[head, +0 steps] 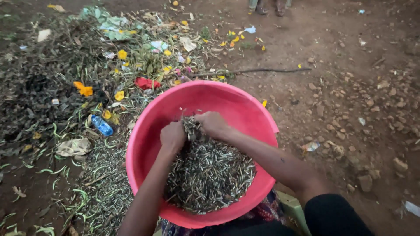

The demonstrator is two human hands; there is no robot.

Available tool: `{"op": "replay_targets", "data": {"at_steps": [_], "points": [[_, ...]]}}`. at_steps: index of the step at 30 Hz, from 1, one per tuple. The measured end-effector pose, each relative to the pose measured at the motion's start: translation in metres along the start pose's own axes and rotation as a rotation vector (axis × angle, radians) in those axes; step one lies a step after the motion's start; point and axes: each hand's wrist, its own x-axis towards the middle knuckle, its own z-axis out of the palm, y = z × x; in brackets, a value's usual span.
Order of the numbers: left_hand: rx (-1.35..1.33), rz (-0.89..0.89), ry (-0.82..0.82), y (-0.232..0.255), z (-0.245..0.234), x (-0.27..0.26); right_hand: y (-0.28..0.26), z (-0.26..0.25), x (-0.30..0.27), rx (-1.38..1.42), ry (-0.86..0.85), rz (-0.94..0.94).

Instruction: The person continuously mixes and sifts a pile of shredded plant material inside a red plastic basin using both hands. The hands repeatedly lift and turn the material within the basin.

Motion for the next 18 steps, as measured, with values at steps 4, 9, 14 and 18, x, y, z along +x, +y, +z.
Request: {"op": "replay_targets", "data": {"at_steps": [4,9,14,18], "points": [[-0.126,0.175,0.018,0.01,-0.024,-0.025,-0.001,-0.019,-0.002,-0.045,-0.024,0.103],[-0.137,0.278,0.003,0.013,0.023,-0.008,-0.046,-0.04,-0.028,0.216,-0.031,-0.193],[0.008,0.388,0.17,-0.004,0.059,0.0,-0.015,0.018,-0.034,0.251,0.093,-0.204],[0.068,0.188,0.046,-0.001,0.025,0.003,-0.037,-0.039,-0.039,0.169,0.051,-0.032]]}}
